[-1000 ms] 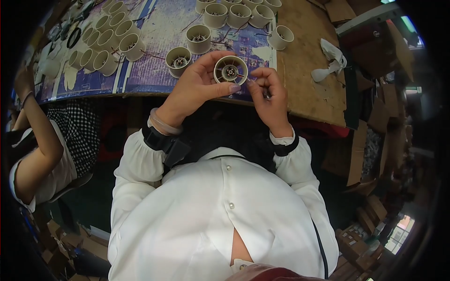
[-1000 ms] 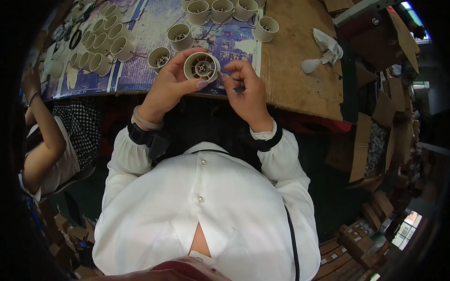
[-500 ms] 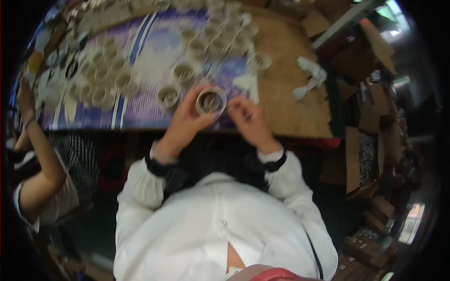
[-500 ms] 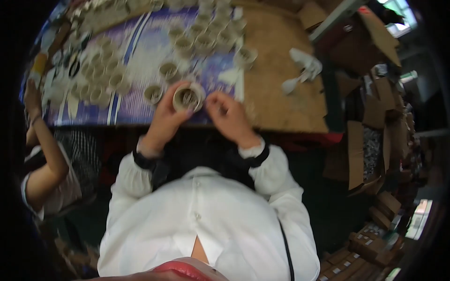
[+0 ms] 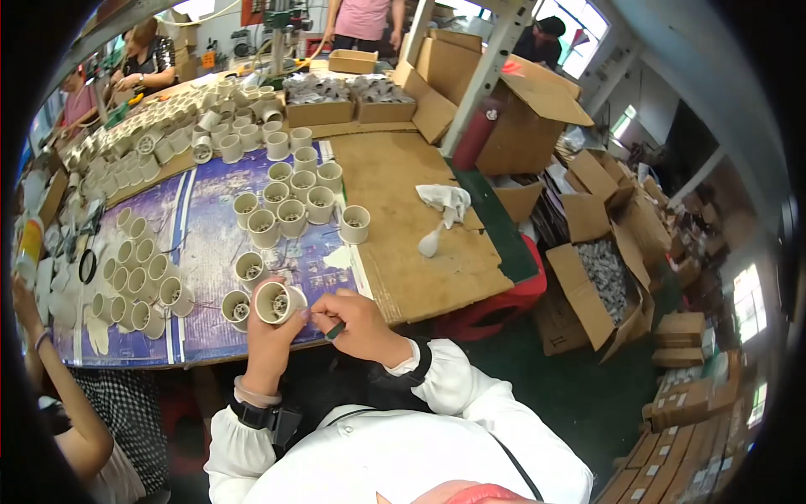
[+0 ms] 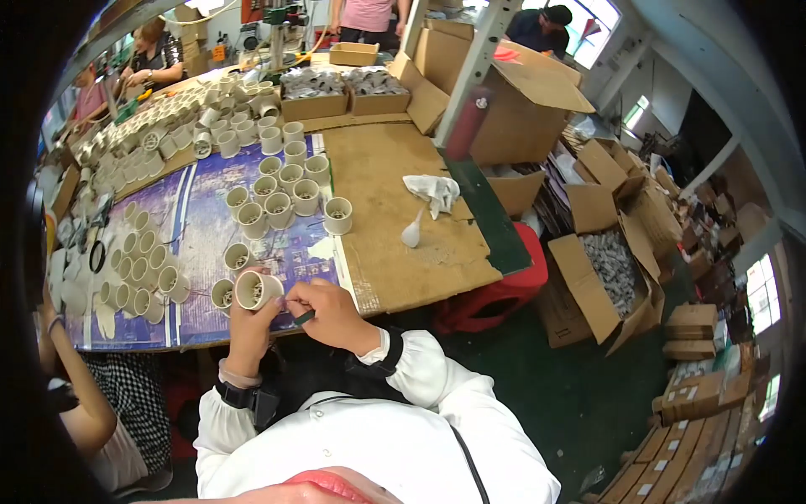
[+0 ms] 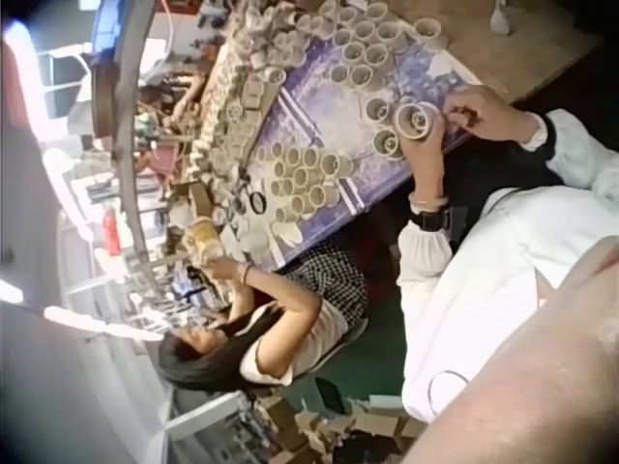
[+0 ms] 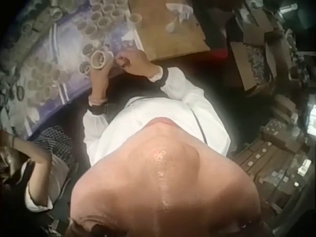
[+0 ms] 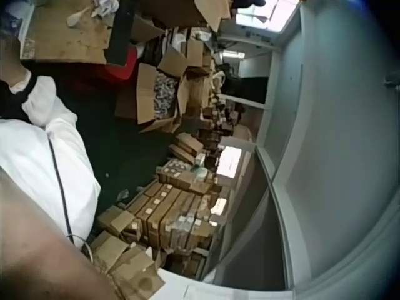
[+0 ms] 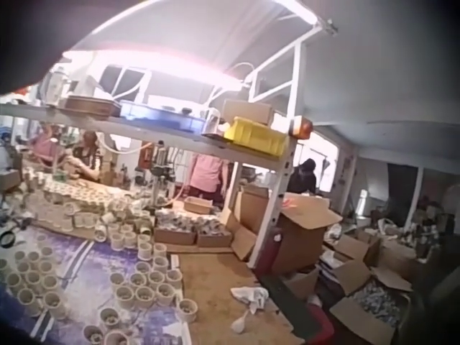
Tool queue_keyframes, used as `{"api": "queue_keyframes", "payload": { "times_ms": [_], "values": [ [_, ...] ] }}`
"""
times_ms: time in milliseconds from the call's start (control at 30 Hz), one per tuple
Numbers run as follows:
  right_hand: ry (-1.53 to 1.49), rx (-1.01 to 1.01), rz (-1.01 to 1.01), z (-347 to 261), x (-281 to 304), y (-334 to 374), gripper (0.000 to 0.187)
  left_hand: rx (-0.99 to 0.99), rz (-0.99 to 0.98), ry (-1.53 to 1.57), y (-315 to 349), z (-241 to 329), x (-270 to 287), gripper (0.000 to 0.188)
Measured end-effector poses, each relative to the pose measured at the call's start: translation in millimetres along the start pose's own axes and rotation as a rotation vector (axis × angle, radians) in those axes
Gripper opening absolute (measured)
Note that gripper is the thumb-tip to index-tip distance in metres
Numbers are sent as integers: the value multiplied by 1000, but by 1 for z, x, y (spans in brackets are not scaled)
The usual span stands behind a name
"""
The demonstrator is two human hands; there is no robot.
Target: The person uses tweezers to pull wires through a plastic housing and then applies glue from a squeeze bottle to the internal components.
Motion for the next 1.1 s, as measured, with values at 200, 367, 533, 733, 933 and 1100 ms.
{"api": "queue_keyframes", "payload": {
  "times_ms": [200, 367, 533, 733, 933, 1100],
  "values": [
    [174, 141, 27, -11, 7, 1, 9, 55, 71, 19, -5, 0, 5, 53],
    [179, 214, -37, -8, 3, 5, 18, -226, 139, -319, 0, 25, 6, 50],
    [-77, 27, 35, 9, 30, -7, 11, -127, 97, -392, -2, 27, 8, 48],
    [-392, -383, -7, 83, 17, 10, 37, -150, -13, -422, -4, 5, -2, 50],
    [572, -178, -191, 39, 63, 14, 27, -224, -31, -454, 0, 8, -10, 54],
    [293, -398, -233, 52, 66, 12, 19, -196, -94, -390, -9, 0, -10, 54]
  ]
}}
Point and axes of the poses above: each hand's wrist, its own y-axis away from the middle knuckle, its own x-axis out of the back of the hand, z = x × y, the point moved 8 cm from there along -y, towards the middle knuckle, and after that the axes turned 5 degrees about x, right-handed, at the moved point
